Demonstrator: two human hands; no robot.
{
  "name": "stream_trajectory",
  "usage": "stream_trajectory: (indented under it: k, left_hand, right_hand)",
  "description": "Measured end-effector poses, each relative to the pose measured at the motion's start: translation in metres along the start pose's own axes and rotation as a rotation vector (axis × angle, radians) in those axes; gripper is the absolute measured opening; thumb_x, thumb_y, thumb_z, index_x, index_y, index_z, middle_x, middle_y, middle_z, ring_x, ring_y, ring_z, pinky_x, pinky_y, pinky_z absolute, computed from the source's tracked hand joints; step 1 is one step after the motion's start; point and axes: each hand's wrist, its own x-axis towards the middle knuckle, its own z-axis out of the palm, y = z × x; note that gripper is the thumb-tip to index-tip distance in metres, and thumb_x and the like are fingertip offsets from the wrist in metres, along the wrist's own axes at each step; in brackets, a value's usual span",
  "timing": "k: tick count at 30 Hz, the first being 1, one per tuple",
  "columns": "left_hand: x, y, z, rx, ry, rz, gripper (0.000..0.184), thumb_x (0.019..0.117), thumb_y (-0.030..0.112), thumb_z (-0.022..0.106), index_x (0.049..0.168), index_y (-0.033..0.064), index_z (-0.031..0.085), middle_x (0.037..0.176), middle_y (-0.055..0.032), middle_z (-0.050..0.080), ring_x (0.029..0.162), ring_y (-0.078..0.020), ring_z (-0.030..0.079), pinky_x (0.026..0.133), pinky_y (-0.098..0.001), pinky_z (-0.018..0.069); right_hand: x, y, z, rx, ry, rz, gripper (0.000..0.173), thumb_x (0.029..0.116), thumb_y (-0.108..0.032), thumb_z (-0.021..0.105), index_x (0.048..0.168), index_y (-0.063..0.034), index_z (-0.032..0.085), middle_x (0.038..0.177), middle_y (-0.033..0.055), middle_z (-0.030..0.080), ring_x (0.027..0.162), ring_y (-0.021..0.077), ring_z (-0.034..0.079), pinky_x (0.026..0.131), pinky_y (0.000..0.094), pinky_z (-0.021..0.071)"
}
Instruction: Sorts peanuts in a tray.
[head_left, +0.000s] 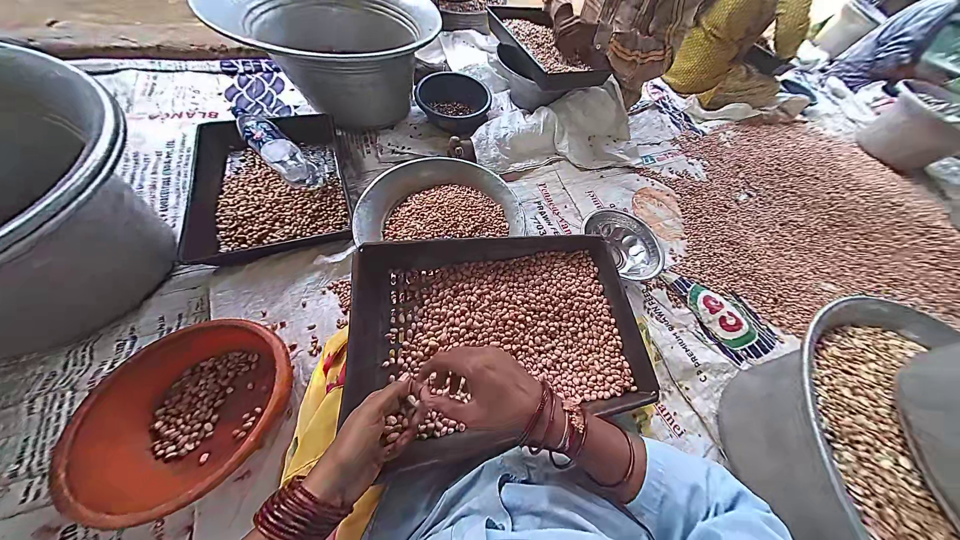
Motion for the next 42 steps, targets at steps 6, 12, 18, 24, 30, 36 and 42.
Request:
stream_trajectory:
  k: [6, 12, 18, 24, 30, 36, 42]
  left_hand:
    - [0.000, 0.001, -0.007, 0.049, -0.145, -0.024, 0.053, 0.1092, 0.022, 0.018, 0.084, 0.0123, 0.064, 0.065, 0.0051, 0.058, 0.041, 0.0037, 0.039, 0.037, -0.0106, 0.0305]
    - [0.001, 0.001, -0.004, 0.044, -0.086, -0.050, 0.052, 0.1109, 0.021, 0.020, 0.082, 0.0115, 0.062, 0.062, 0.0046, 0.054, 0.041, 0.0024, 0.038, 0.037, -0.0113, 0.0288]
    - [0.002, -0.002, -0.006, 0.005, -0.107, -0.004, 0.053, 0.1094, 0.019, 0.020, 0.079, 0.0121, 0.062, 0.059, 0.0062, 0.054, 0.040, 0.0046, 0.038, 0.036, -0.0096, 0.0297]
    - [0.002, -0.002, -0.008, 0.010, -0.118, -0.017, 0.052, 0.1102, 0.020, 0.022, 0.079, 0.0130, 0.063, 0.060, 0.0073, 0.054, 0.040, 0.0051, 0.037, 0.037, -0.0095, 0.0293]
    - [0.003, -0.003, -0.006, 0.005, -0.130, -0.028, 0.049, 0.1099, 0.020, 0.025, 0.080, 0.0124, 0.062, 0.061, 0.0065, 0.053, 0.041, 0.0041, 0.037, 0.038, -0.0103, 0.0290]
    - [0.000, 0.001, -0.004, -0.011, -0.131, -0.026, 0.048, 0.1104, 0.019, 0.026, 0.080, 0.0111, 0.062, 0.062, 0.0058, 0.053, 0.041, 0.0041, 0.037, 0.038, -0.0100, 0.0297]
    - [0.001, 0.001, -0.004, 0.053, -0.145, -0.038, 0.055, 0.1116, 0.024, 0.017, 0.090, 0.0091, 0.066, 0.062, 0.0048, 0.055, 0.041, 0.0034, 0.038, 0.038, -0.0108, 0.0296]
  right_hand:
    - [-0.022, 0.071, -0.117, -0.467, 0.257, 0.686, 0.045, 0.0991, -0.006, 0.057, 0.144, -0.0098, 0.059, 0.134, 0.0215, 0.064, 0.115, 0.0423, 0.066, 0.093, 0.0612, 0.0522]
    - [0.002, 0.096, -0.085, -0.621, 0.069, 0.957, 0.067, 0.0977, -0.003, 0.058, 0.160, -0.0070, 0.034, 0.151, 0.0329, 0.042, 0.125, 0.0535, 0.055, 0.090, 0.0641, 0.0522]
    - [0.006, 0.020, -0.011, -0.373, -0.200, 0.454, 0.064, 0.0990, -0.005, 0.055, 0.160, -0.0208, 0.040, 0.166, 0.0181, 0.031, 0.129, 0.0431, 0.056, 0.088, 0.0543, 0.0549]
    - [-0.066, 0.058, -0.080, -0.492, 0.359, 0.486, 0.022, 0.0992, -0.006, 0.058, 0.110, -0.0041, 0.077, 0.108, 0.0168, 0.076, 0.098, 0.0345, 0.074, 0.086, 0.0524, 0.0583]
    - [-0.105, 0.095, -0.116, -0.694, 0.224, 0.808, 0.024, 0.1005, -0.007, 0.058, 0.116, -0.0021, 0.075, 0.112, 0.0228, 0.074, 0.104, 0.0429, 0.071, 0.089, 0.0608, 0.0532]
    - [-0.087, 0.097, -0.111, -0.722, 0.049, 0.881, 0.024, 0.0999, -0.003, 0.056, 0.118, -0.0005, 0.071, 0.119, 0.0234, 0.070, 0.110, 0.0427, 0.068, 0.093, 0.0583, 0.0516]
    - [-0.079, 0.046, -0.094, -0.111, 0.284, 0.316, 0.017, 0.0947, -0.013, 0.070, 0.108, -0.0038, 0.076, 0.103, 0.0046, 0.077, 0.092, 0.0085, 0.074, 0.086, 0.0255, 0.0609]
